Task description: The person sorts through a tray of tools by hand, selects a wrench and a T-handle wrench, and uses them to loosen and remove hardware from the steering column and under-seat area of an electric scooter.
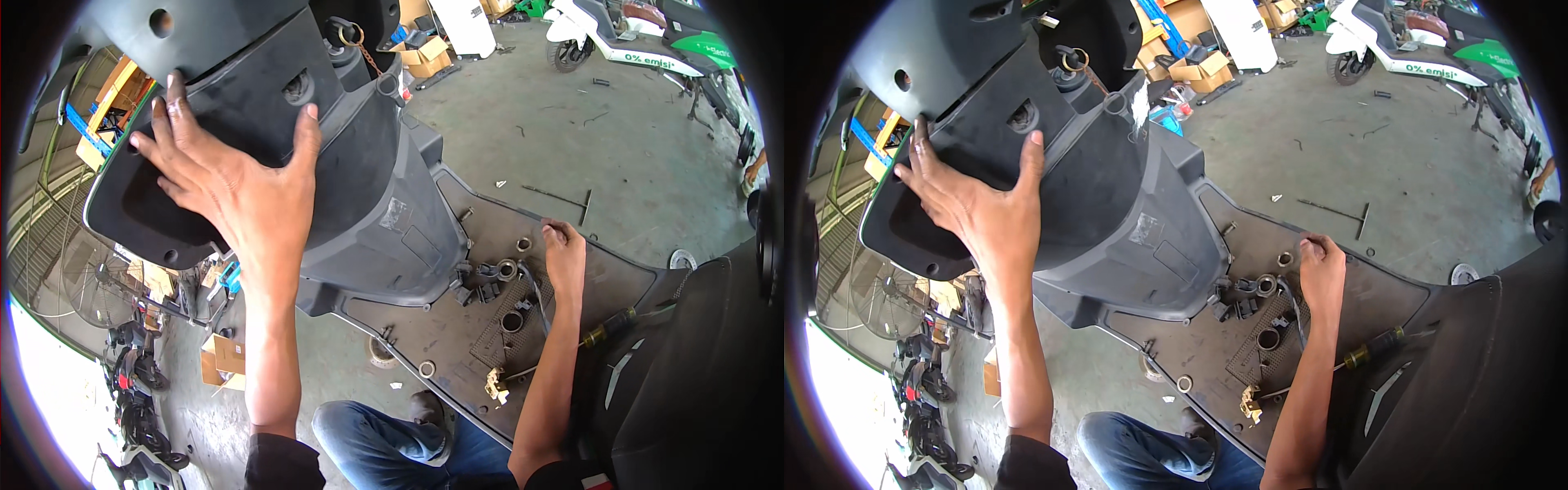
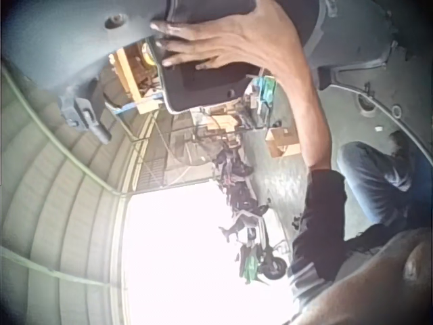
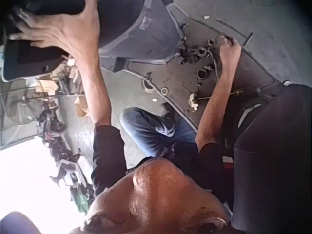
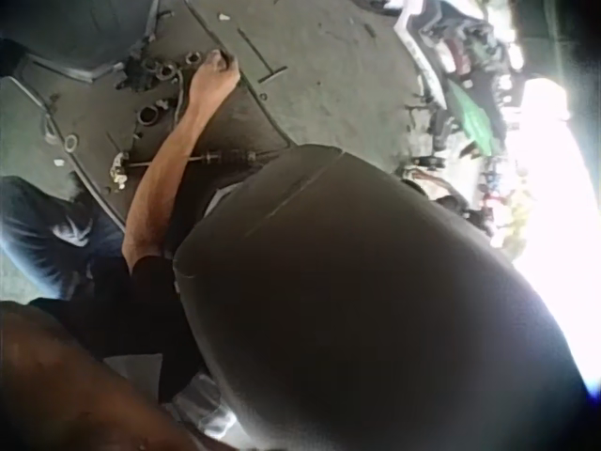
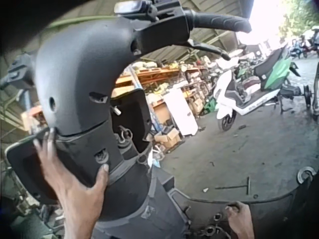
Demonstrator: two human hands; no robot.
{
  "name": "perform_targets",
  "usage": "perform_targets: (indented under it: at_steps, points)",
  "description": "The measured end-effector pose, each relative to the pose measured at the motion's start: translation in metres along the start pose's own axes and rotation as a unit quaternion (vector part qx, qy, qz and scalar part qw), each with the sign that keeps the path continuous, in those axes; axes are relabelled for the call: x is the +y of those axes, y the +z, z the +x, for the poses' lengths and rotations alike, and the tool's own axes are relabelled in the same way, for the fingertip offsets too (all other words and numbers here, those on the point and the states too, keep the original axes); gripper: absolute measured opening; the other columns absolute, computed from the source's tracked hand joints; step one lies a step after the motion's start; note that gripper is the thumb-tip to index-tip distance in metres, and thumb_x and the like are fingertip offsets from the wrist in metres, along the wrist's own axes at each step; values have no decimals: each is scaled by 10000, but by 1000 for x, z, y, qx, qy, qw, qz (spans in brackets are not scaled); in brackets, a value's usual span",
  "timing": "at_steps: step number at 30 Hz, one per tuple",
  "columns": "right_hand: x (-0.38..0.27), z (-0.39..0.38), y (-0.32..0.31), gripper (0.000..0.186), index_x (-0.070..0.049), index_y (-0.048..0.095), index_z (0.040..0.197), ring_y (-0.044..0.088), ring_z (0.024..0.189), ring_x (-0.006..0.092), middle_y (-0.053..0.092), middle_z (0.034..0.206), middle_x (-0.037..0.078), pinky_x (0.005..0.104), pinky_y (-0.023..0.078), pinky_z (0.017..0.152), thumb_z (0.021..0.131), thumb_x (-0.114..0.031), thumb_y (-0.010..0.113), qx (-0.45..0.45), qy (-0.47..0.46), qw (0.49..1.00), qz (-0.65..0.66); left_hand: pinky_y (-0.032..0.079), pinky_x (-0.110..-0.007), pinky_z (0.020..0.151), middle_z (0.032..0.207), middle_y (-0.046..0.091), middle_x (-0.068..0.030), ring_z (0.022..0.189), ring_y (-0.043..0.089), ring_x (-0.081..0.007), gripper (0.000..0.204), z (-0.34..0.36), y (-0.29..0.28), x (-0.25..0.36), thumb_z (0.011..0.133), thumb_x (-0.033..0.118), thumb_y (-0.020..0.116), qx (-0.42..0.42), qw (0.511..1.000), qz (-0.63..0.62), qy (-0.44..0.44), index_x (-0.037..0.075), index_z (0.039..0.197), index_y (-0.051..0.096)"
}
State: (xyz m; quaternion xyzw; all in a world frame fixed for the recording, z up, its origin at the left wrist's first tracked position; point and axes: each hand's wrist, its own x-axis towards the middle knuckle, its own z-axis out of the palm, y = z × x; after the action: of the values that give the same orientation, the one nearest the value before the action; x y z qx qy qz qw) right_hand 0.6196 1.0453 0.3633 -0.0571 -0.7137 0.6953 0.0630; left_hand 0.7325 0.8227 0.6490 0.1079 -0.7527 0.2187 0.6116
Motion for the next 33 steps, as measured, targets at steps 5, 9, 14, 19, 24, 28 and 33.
perform_targets:
  at_steps: [5, 9, 14, 19, 24, 28, 33]
  points:
    - [-4, 3, -5, 232, 79, 678, 1049, 615, 795, 130, 687, 836, 97, 291, 493, 776, 921, -102, 607, 8, -13, 1000, -17, 217, -652, 1123, 1510, 302, -238, 1436, 188, -499, 1038, 4, 10, 10, 784, 459, 811, 55, 998, -26, 17, 27, 1514, 213]
    - [-3, 7, -10, 203, 87, 679, 1021, 655, 835, 143, 721, 899, 120, 293, 510, 795, 933, -84, 612, 8, -52, 998, 18, 390, -501, 1072, 1417, 400, -293, 1263, 493, -358, 634, -26, -4, 46, 894, 315, 743, 140, 962, -227, -48, -68, 1314, 462]
    - [-38, 6, -11, 354, 83, 681, 927, 591, 712, 150, 644, 717, 140, 330, 492, 714, 952, -265, 624, 95, -63, 993, -41, 534, -404, 763, 909, 704, -136, 830, 673, -324, 241, -204, 52, 126, 775, -64, 627, -207, 766, -603, -85, 24, 997, 664]
    - [-126, 104, 9, 375, 68, 700, 858, 595, 629, 182, 665, 682, 158, 358, 481, 622, 882, -289, 586, 141, -196, 970, -33, 524, -335, 838, 902, 710, -146, 868, 689, -286, 188, -261, 111, 167, 875, -104, 550, -258, 736, -618, -98, -22, 979, 684]
    - [-18, 312, 27, 298, 18, 723, 942, 719, 902, 361, 723, 946, 234, 400, 571, 771, 882, -218, 551, 74, -190, 911, -359, 535, -335, 722, 835, 702, -149, 764, 689, -241, 245, -270, 125, 201, 836, -116, 459, -348, 720, -539, -265, -38, 924, 674]
    - [119, 340, 32, 218, -80, 729, 1039, 659, 1112, 302, 699, 1157, 139, 463, 501, 954, 857, -118, 616, -280, -272, 524, -757, 520, -382, 727, 847, 671, -167, 787, 669, -289, 288, -268, 125, 201, 808, -121, 449, -406, 745, -473, -237, -16, 964, 667]
    - [241, 377, -8, 326, -92, 677, 1172, 554, 1257, 262, 640, 1266, 100, 453, 436, 1029, 852, -150, 656, -374, -114, 524, -757, 464, -421, 802, 855, 617, -146, 888, 585, -314, 277, -268, 127, 207, 803, -109, 474, -488, 739, -426, -185, 9, 975, 655]
